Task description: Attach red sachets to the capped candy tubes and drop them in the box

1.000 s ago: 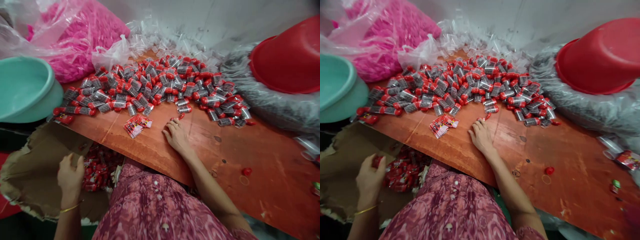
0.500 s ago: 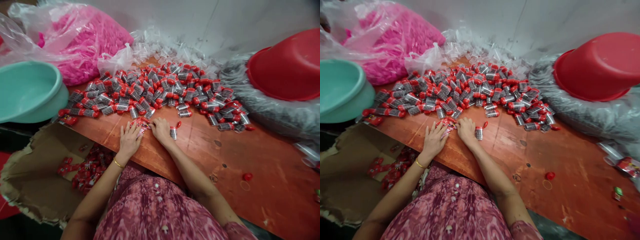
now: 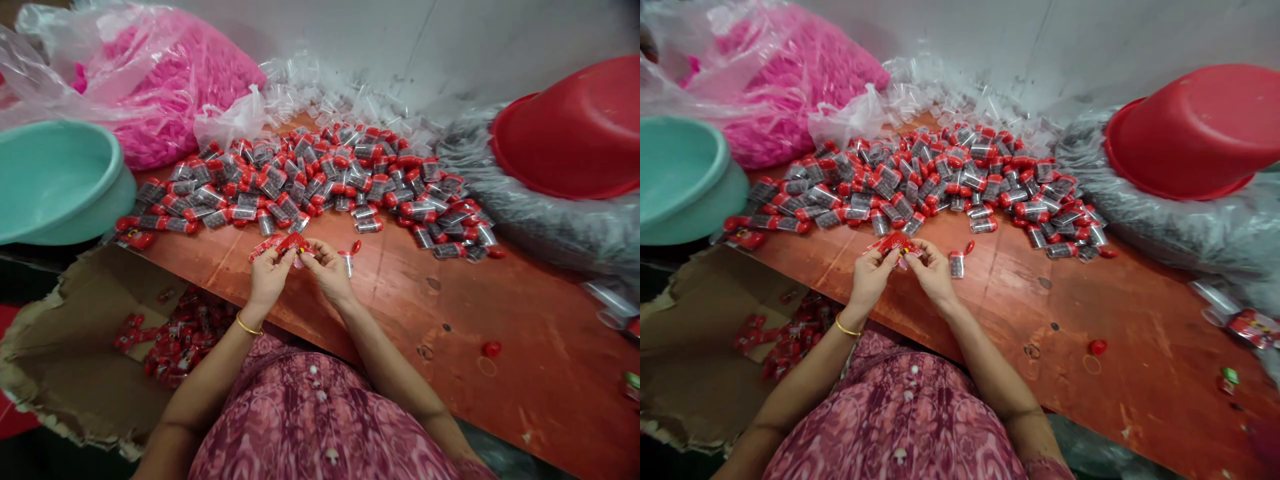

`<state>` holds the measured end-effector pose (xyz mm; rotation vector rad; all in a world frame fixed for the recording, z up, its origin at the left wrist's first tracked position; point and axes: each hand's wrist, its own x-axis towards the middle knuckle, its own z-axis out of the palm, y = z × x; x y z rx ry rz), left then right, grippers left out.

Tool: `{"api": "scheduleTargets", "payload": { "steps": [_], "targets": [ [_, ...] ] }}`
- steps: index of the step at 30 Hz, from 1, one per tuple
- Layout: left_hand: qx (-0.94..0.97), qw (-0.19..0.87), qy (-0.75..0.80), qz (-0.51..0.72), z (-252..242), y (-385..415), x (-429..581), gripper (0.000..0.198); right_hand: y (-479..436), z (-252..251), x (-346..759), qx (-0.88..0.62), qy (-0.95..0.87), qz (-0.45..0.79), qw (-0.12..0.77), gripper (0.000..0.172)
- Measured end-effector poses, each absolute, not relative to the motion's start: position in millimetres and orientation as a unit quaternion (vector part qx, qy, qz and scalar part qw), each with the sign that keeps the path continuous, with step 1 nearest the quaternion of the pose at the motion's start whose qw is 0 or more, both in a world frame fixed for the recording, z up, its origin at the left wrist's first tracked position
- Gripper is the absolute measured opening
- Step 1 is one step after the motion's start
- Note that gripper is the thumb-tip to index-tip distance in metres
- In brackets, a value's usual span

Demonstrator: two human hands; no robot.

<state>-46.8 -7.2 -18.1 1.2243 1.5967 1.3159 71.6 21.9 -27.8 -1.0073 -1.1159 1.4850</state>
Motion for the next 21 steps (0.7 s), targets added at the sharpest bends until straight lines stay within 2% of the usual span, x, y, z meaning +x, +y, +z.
{"api": "scheduleTargets", "payload": {
  "steps": [3,5,9,13,18,21],
  "targets": [
    [0.459,0.382,0.600,0.532,-17.3,-8.4,-42.6,0.021,15.4,-27.6,73.8,-0.405,-0.490,0.615,0.466,0.028],
    [0.449,0.387,0.606,0.531,-18.3,-11.3,-41.1,0.020,12.0,-30.2,75.3,-0.425,-0.531,0.569,0.462,0.030],
    [0.410,0.378,0.632,0.538,-21.9,-14.8,-36.2,0.022,6.4,-38.2,74.4,-0.479,-0.599,0.448,0.459,0.035],
    [0.376,0.377,0.645,0.547,-24.8,-14.3,-26.3,0.032,2.6,-41.8,72.6,-0.502,-0.634,0.386,0.444,0.039],
    [0.324,0.481,0.571,0.581,-27.0,-12.1,-24.6,0.031,4.0,-27.3,94.7,-0.481,-0.716,0.305,0.405,0.033],
    [0.333,0.493,0.578,0.558,-27.1,-10.9,-29.0,0.033,15.4,-22.7,123.8,-0.584,-0.710,0.176,0.352,0.037]
  ]
}}
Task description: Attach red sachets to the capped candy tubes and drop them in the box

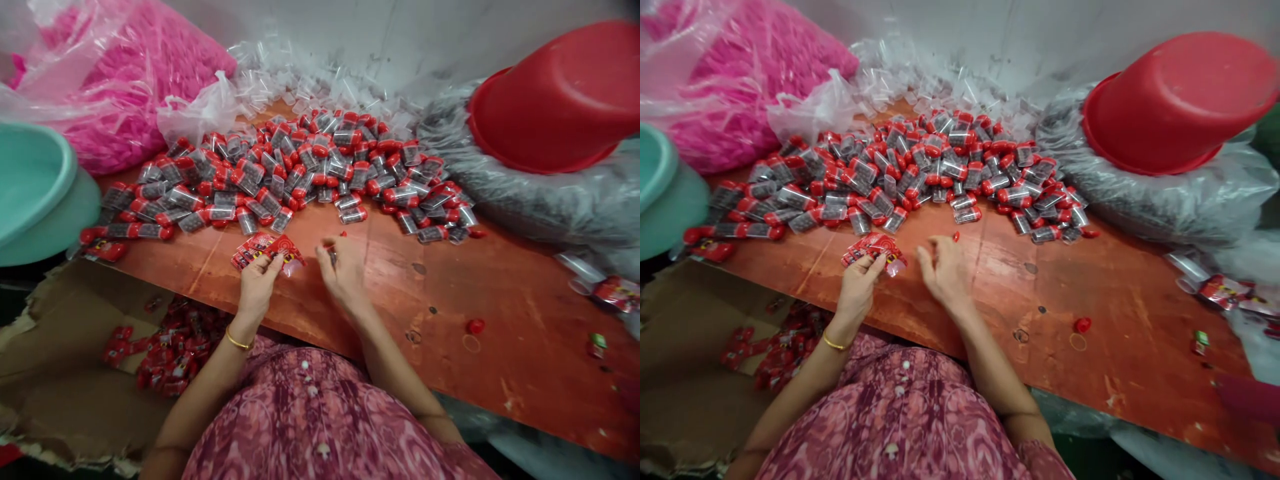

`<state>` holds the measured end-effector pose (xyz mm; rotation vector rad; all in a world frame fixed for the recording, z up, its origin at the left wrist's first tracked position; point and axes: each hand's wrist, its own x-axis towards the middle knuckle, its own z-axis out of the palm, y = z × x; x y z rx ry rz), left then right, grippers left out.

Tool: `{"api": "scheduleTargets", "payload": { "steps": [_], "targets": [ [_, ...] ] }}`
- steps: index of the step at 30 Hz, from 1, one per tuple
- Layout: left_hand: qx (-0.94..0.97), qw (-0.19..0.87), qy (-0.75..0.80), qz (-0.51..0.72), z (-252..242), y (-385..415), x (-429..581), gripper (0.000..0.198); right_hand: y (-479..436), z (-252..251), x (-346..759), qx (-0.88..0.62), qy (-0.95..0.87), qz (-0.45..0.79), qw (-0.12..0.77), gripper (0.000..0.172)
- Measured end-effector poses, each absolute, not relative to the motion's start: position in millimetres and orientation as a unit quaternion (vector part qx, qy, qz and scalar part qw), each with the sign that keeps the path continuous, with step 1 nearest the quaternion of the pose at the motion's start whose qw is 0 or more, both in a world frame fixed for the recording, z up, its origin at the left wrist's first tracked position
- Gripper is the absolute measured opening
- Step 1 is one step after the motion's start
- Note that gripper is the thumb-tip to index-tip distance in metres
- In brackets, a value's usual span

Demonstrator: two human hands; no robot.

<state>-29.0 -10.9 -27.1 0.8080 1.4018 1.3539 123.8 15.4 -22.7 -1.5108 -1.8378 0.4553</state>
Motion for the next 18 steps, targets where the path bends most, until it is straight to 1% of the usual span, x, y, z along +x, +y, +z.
{"api": "scheduleTargets", "payload": {
  "steps": [2,3,5,6,8,11,12,14,18],
  "targets": [
    [0.375,0.505,0.579,0.518,-29.0,-11.4,-26.7,0.031,26.4,-27.6,141.2,-0.681,-0.666,0.097,0.289,0.047],
    [0.400,0.520,0.570,0.495,-31.1,-12.3,-23.0,0.029,31.5,-32.1,147.4,-0.708,-0.654,0.080,0.255,0.051],
    [0.436,0.560,0.541,0.451,-37.6,-15.0,-12.0,0.024,38.9,-42.5,153.6,-0.723,-0.654,0.072,0.212,0.057],
    [0.448,0.576,0.527,0.436,-41.8,-16.4,-5.7,0.024,40.9,-47.6,154.1,-0.715,-0.664,0.076,0.205,0.057],
    [0.462,0.588,0.516,0.418,-50.4,-18.6,5.7,0.025,41.9,-55.8,152.1,-0.691,-0.686,0.082,0.213,0.051],
    [0.468,0.583,0.515,0.419,-59.6,-18.6,15.2,0.024,40.7,-62.9,148.4,-0.662,-0.709,0.090,0.225,0.035],
    [0.466,0.583,0.513,0.424,-61.0,-18.0,16.4,0.024,40.5,-64.3,147.9,-0.655,-0.714,0.096,0.228,0.032],
    [0.460,0.583,0.512,0.433,-61.6,-16.5,17.1,0.025,40.5,-66.8,148.5,-0.641,-0.718,0.121,0.244,0.031],
    [0.435,0.597,0.505,0.446,-58.3,-16.4,17.2,0.025,39.9,-72.3,151.6,-0.615,-0.707,0.151,0.315,0.031]
  ]
}}
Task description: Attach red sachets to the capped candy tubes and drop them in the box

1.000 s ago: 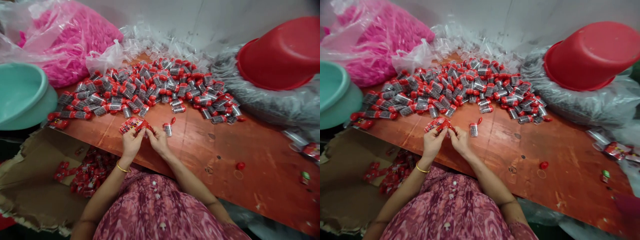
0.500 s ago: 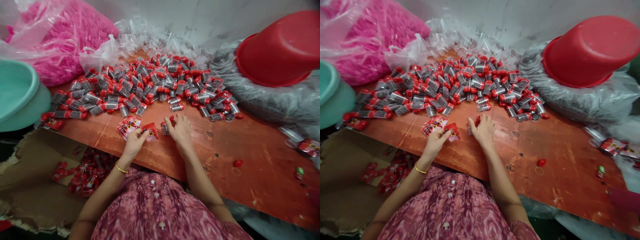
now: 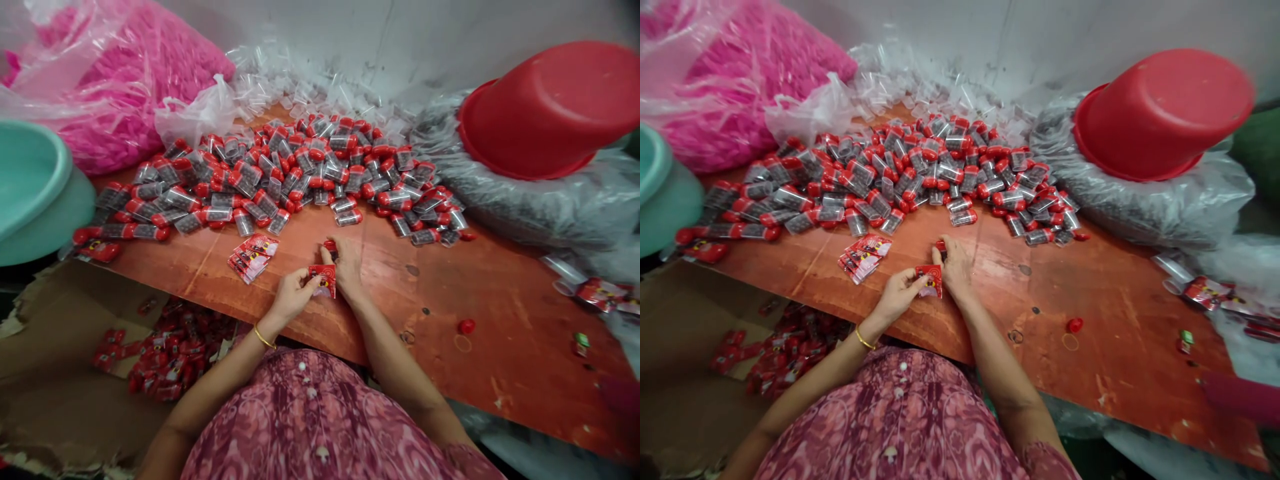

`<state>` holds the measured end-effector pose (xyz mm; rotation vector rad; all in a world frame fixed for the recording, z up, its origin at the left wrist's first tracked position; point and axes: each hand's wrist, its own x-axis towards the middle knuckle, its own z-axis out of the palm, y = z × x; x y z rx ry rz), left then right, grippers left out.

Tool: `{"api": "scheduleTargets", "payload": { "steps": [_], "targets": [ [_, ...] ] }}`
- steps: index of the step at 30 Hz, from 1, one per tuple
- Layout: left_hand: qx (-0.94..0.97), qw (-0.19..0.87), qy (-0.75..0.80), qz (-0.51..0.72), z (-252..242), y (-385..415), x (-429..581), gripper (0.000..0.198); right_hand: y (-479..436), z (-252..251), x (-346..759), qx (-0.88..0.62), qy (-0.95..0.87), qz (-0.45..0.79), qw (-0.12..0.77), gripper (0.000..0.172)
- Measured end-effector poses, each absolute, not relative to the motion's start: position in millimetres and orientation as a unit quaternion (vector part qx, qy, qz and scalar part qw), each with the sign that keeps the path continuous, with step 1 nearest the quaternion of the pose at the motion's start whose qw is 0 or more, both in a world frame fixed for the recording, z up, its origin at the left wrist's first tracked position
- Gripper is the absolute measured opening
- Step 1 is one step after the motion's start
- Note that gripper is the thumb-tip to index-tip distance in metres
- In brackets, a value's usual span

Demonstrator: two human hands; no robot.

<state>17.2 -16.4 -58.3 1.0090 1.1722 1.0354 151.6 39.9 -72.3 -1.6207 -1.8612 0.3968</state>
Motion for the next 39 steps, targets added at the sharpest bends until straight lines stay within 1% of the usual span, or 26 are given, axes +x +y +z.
{"api": "scheduleTargets", "payload": {
  "steps": [2,7,12,14,17,21,24,27,30,32,36,39],
  "targets": [
    [0.423,0.606,0.500,0.451,-56.7,-17.7,17.3,0.026,38.5,-75.2,152.9,-0.602,-0.708,0.143,0.341,0.029],
    [0.416,0.605,0.506,0.453,-56.5,-19.5,16.6,0.027,35.2,-80.7,155.5,-0.583,-0.714,0.113,0.369,0.029],
    [0.381,0.629,0.492,0.467,-54.8,-17.3,16.0,0.032,36.7,-83.9,157.1,-0.570,-0.708,0.118,0.399,0.016],
    [0.345,0.644,0.485,0.480,-51.2,-16.0,15.3,0.036,37.2,-83.6,156.7,-0.571,-0.707,0.111,0.402,0.015],
    [0.260,0.667,0.492,0.495,-43.1,-14.7,12.6,0.044,36.5,-81.5,155.1,-0.574,-0.716,0.099,0.385,0.020],
    [0.191,0.670,0.507,0.508,-32.4,-15.4,5.2,0.049,34.1,-78.1,154.1,-0.567,-0.750,0.077,0.332,0.036],
    [0.178,0.657,0.522,0.514,-28.2,-17.2,-0.7,0.049,33.3,-76.0,154.6,-0.568,-0.770,0.057,0.284,0.034],
    [0.177,0.650,0.530,0.515,-28.0,-18.6,-2.7,0.049,33.3,-74.0,154.8,-0.569,-0.776,0.042,0.270,0.028],
    [0.188,0.652,0.526,0.512,-31.0,-19.0,0.2,0.048,32.8,-72.9,155.2,-0.553,-0.779,0.043,0.291,0.021],
    [0.201,0.651,0.526,0.509,-34.2,-19.0,3.3,0.047,32.6,-73.0,156.3,-0.540,-0.776,0.054,0.321,0.018],
    [0.234,0.642,0.528,0.504,-40.5,-19.0,6.9,0.043,31.5,-75.2,161.4,-0.514,-0.752,0.069,0.407,0.018],
    [0.264,0.626,0.539,0.498,-43.1,-19.2,7.4,0.040,27.3,-77.5,167.7,-0.504,-0.745,0.068,0.432,0.018]
  ]
}}
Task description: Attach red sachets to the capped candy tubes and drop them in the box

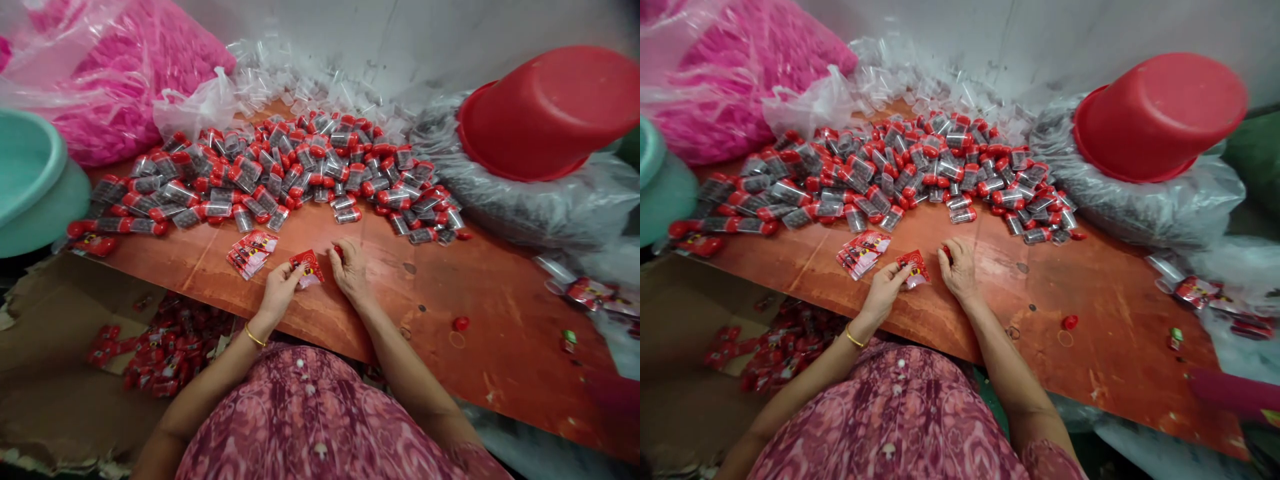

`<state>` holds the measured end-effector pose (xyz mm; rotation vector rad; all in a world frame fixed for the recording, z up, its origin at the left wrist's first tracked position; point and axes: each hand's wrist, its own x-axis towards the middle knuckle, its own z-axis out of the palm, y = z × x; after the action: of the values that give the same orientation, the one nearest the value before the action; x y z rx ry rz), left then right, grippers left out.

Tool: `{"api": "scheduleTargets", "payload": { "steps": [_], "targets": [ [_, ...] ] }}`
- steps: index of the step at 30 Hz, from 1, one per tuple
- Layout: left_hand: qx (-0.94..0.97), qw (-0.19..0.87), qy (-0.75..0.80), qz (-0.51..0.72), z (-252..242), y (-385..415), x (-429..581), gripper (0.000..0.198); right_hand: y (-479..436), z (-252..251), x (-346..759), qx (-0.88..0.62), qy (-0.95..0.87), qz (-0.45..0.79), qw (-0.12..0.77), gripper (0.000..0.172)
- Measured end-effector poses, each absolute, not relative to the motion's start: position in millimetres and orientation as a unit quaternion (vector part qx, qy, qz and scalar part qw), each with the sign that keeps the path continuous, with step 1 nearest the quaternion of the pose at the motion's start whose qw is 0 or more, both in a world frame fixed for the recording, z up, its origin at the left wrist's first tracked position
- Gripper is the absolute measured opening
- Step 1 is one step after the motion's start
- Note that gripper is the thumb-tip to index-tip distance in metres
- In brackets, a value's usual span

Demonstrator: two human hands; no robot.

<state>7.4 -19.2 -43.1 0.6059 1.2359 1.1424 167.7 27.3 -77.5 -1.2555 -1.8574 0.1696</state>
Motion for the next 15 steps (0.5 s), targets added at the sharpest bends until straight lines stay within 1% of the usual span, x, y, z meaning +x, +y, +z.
{"api": "scheduleTargets", "payload": {
  "steps": [2,5,6,8,9,11,13,15],
  "targets": [
    [0.284,0.620,0.538,0.495,-44.6,-19.1,7.8,0.037,22.5,-79.0,173.3,-0.499,-0.754,0.060,0.423,0.023],
    [0.311,0.617,0.530,0.491,-48.0,-18.7,9.6,0.034,15.8,-80.7,182.0,-0.498,-0.768,0.041,0.399,0.039],
    [0.322,0.613,0.531,0.489,-49.4,-18.6,10.5,0.033,14.7,-80.9,184.3,-0.503,-0.768,0.040,0.395,0.039],
    [0.344,0.598,0.537,0.485,-51.5,-18.8,12.8,0.031,14.4,-80.2,186.4,-0.518,-0.751,0.056,0.406,0.029],
    [0.356,0.594,0.538,0.480,-51.6,-19.2,14.2,0.031,15.2,-79.1,185.7,-0.530,-0.729,0.074,0.427,0.024],
    [0.393,0.603,0.519,0.460,-49.0,-20.5,17.3,0.031,17.4,-75.1,180.4,-0.557,-0.647,0.136,0.502,0.018],
    [0.461,0.620,0.473,0.425,-42.7,-22.7,20.8,0.027,19.2,-69.4,170.3,-0.559,-0.537,0.235,0.587,0.019],
    [0.538,0.623,0.414,0.388,-35.3,-25.1,24.2,0.020,19.5,-64.1,158.0,-0.529,-0.455,0.329,0.636,0.019]
  ]
}}
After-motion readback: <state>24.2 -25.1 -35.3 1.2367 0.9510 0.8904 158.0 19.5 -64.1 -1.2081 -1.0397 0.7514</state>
